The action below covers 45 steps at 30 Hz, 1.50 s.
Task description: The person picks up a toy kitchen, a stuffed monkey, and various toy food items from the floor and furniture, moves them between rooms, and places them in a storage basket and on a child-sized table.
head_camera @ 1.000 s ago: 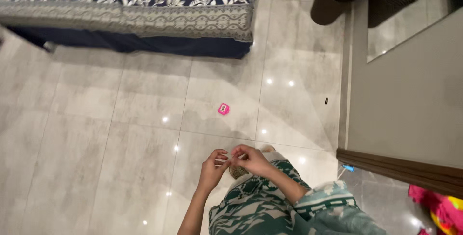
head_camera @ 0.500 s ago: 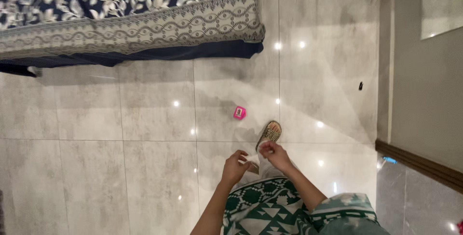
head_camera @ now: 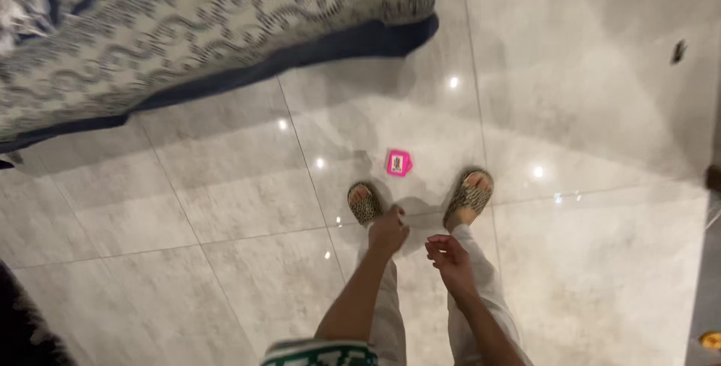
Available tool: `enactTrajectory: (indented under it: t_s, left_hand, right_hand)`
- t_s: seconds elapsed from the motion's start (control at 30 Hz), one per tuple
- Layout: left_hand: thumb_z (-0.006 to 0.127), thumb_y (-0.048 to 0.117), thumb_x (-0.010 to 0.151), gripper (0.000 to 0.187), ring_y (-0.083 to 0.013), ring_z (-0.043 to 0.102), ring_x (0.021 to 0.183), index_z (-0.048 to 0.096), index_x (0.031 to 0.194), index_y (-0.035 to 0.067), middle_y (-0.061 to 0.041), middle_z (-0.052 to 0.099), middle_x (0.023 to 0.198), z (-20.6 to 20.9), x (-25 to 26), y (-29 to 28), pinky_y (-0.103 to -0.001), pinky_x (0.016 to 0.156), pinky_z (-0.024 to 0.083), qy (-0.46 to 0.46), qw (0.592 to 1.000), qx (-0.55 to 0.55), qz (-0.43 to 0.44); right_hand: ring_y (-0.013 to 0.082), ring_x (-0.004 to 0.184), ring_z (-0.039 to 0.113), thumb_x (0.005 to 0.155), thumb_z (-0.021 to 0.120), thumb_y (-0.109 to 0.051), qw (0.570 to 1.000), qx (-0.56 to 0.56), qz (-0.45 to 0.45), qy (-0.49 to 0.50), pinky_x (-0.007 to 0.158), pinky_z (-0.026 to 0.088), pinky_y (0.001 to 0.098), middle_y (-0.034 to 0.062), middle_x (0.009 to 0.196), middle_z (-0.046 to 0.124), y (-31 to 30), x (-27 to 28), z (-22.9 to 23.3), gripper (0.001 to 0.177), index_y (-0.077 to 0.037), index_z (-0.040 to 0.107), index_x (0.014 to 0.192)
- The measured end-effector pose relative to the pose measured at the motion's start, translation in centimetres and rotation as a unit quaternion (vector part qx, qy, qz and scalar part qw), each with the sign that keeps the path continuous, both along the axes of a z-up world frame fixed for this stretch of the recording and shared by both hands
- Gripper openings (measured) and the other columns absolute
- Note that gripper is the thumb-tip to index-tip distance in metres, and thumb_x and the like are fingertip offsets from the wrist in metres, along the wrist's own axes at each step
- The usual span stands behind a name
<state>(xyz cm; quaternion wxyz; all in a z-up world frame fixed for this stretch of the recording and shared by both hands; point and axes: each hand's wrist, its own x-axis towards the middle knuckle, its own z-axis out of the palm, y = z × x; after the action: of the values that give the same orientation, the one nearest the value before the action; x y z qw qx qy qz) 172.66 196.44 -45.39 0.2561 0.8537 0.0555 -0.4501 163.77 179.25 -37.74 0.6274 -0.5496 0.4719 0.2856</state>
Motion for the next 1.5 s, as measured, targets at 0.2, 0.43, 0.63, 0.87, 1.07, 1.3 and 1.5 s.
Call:
enactTrajectory:
  t_s: [0.2,0.43,0.63,0.87,1.07,1.3,1.5]
  left_hand:
    - [0.067,0.017,0.088,0.036,-0.0348,0.067,0.108,0.058,0.123,0.018,-0.013,0.072,0.11,-10.5,0.6,1.0,-0.052,0.09,0.052,0.037,0.983,0.062,-0.17]
    - [0.076,0.039,0.091,0.105,-0.0562,0.032,0.138,-0.002,0.162,0.027,-0.038,0.001,0.16,-19.4,2.5,-3.0,-0.068,0.113,0.024,0.098,0.971,0.156,-0.151]
    - [0.082,0.026,0.085,0.11,-0.0496,0.036,0.142,0.003,0.162,0.032,-0.021,0.003,0.167,-24.6,4.8,-6.8,-0.067,0.113,0.032,0.088,0.976,0.2,0.018]
    - [0.082,0.013,0.085,0.105,-0.0486,0.05,0.13,0.015,0.165,0.027,-0.028,0.021,0.16,-28.6,4.4,-7.5,-0.056,0.101,0.049,0.015,0.957,0.252,-0.139]
    - [0.095,0.033,0.072,0.115,-0.0452,0.051,0.127,0.019,0.158,0.024,-0.028,0.044,0.14,-21.1,4.2,-11.6,-0.057,0.103,0.045,0.06,0.98,0.167,-0.092]
    - [0.089,0.022,0.068,0.099,-0.0317,0.066,0.108,0.033,0.15,0.017,-0.019,0.055,0.13,-6.9,5.4,-16.6,-0.041,0.092,0.056,0.006,0.988,0.0,0.157]
    - [0.087,0.008,0.064,0.097,-0.0257,0.068,0.105,0.036,0.147,0.011,-0.014,0.056,0.127,6.3,7.9,-20.9,-0.033,0.085,0.06,-0.072,0.983,-0.13,0.112]
  right_hand:
    - [0.0152,0.089,0.065,0.093,0.071,-0.019,0.998,0.028,-0.046,-0.033,0.078,0.052,0.0297,0.0075,0.101,0.072,2.4,-2.3,-2.7,0.023,-0.007,0.069,0.113]
    - [0.0183,0.09,0.075,0.087,0.073,-0.023,0.99,-0.05,0.095,0.089,0.076,0.061,0.0343,-0.0007,0.107,0.078,-1.1,4.6,0.6,0.026,-0.011,0.07,0.11]
    - [0.0154,0.095,0.078,0.084,0.081,-0.032,0.971,-0.068,0.202,0.106,0.085,0.06,0.0337,-0.0017,0.108,0.078,-5.4,3.8,-0.5,0.037,-0.019,0.07,0.117]
    - [0.0189,0.097,0.074,0.081,0.085,-0.034,0.962,-0.095,0.176,0.188,0.087,0.061,0.0368,-0.0013,0.11,0.075,-8.7,2.4,-1.9,0.04,-0.019,0.071,0.115]
    - [0.0189,0.097,0.074,0.083,0.082,-0.039,0.968,-0.079,0.177,0.163,0.086,0.059,0.0353,-0.001,0.112,0.078,-9.2,4.6,-0.7,0.046,-0.019,0.067,0.121]
    - [0.0224,0.102,0.072,0.081,0.075,-0.035,0.959,-0.097,0.249,0.09,0.09,0.056,0.0379,0.0031,0.106,0.076,-8.2,3.0,-3.1,0.036,-0.018,0.067,0.112]
    - [0.0241,0.107,0.069,0.085,0.071,-0.036,0.986,0.001,0.157,0.063,0.093,0.054,0.0394,0.0041,0.113,0.071,-7.0,6.4,-4.8,0.041,-0.017,0.062,0.119]
